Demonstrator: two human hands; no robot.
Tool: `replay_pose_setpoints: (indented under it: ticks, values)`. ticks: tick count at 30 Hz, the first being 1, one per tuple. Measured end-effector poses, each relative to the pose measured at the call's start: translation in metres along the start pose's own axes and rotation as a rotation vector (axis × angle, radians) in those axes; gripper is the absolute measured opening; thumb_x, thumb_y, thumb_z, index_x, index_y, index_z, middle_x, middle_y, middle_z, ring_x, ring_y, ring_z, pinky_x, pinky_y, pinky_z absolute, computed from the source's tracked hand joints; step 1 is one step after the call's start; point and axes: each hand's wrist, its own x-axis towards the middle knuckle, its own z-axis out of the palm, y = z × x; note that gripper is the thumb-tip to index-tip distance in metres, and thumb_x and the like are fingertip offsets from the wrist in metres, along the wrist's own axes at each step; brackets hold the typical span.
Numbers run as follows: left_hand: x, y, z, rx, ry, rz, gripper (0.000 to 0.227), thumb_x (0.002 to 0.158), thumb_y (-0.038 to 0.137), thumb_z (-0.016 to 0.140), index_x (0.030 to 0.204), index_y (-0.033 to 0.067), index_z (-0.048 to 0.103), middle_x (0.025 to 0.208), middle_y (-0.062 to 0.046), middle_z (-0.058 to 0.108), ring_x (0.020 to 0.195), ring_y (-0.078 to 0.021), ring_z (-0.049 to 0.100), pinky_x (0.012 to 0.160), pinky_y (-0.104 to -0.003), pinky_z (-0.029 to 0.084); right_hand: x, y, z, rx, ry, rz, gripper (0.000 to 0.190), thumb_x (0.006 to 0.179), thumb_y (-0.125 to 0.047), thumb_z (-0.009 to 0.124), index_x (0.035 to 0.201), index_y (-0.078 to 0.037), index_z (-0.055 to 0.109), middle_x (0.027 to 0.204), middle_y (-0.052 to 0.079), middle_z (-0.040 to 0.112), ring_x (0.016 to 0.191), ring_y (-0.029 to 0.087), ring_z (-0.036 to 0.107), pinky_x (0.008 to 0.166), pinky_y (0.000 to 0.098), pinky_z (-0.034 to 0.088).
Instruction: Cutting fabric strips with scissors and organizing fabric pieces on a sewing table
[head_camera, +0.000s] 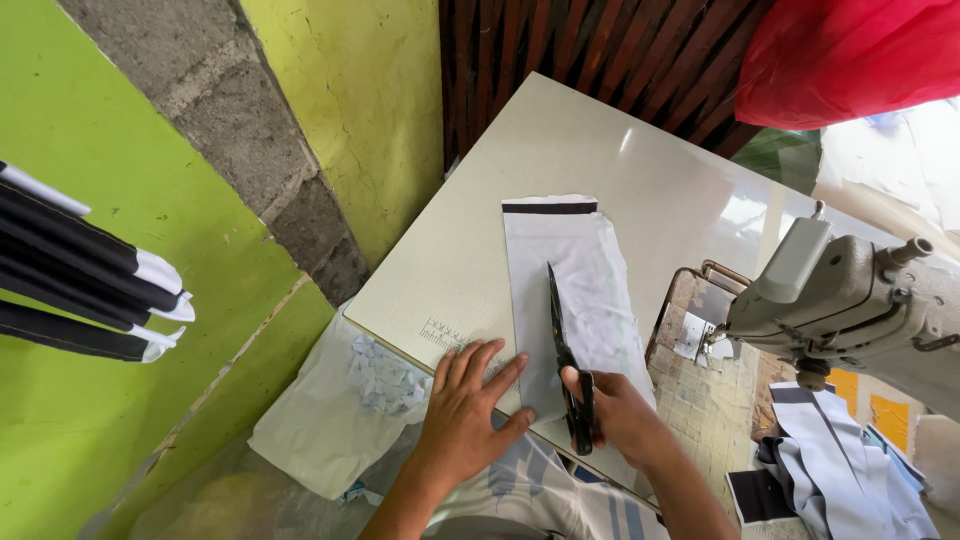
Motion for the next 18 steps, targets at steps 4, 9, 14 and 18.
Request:
replay_pose_setpoints:
  ticks: [4, 9, 14, 18]
  values:
    - [-0.001, 0.000, 0.000, 0.021, 0.050, 0.033, 0.060, 0.096, 0.051, 0.057, 0.149, 0.0215, 0.057, 0.151, -0.013, 0.048, 0.143, -0.0339, 0.037, 0.118, -0.058, 0.019, 0.002, 0.003, 0.003, 0.125, 0.025, -0.014, 0.053, 0.090, -0.048, 0.068, 0.069, -0.004, 0.048, 0.051, 0.011, 0.044, 0.039, 0.022, 0.044, 0.037, 0.0345, 0.035]
    - [-0.001, 0.000, 0.000, 0.011, 0.015, 0.008, 0.062, 0.097, 0.054, 0.055, 0.151, 0.0231, 0.055, 0.153, -0.012, 0.046, 0.145, -0.0336, 0.033, 0.119, -0.058, 0.016, -0.007, -0.027, 0.000, -0.130, 0.048, 0.106, 0.059, 0.089, -0.059, 0.060, 0.077, 0.000, 0.059, 0.059, 0.012, 0.054, 0.050, 0.020, 0.047, 0.051, 0.0328, 0.039]
    - [-0.002, 0.000, 0.002, 0.005, 0.065, 0.041, 0.060, 0.096, 0.052, 0.056, 0.147, 0.0214, 0.057, 0.151, -0.011, 0.048, 0.144, -0.0341, 0.036, 0.117, -0.060, 0.019, -0.003, -0.050, -0.005, -0.186, 0.018, 0.085, 0.067, 0.086, -0.063, 0.053, 0.079, 0.003, 0.060, 0.061, 0.016, 0.060, 0.049, 0.022, 0.053, 0.050, 0.0323, 0.043]
    - [-0.001, 0.000, 0.000, 0.001, 0.039, 0.027, 0.061, 0.096, 0.053, 0.057, 0.149, 0.0223, 0.055, 0.153, -0.012, 0.046, 0.145, -0.0346, 0.034, 0.118, -0.060, 0.017, 0.003, -0.050, -0.005, -0.113, -0.009, 0.078, 0.063, 0.088, -0.059, 0.055, 0.080, 0.004, 0.058, 0.060, 0.020, 0.064, 0.048, 0.026, 0.060, 0.046, 0.0319, 0.040]
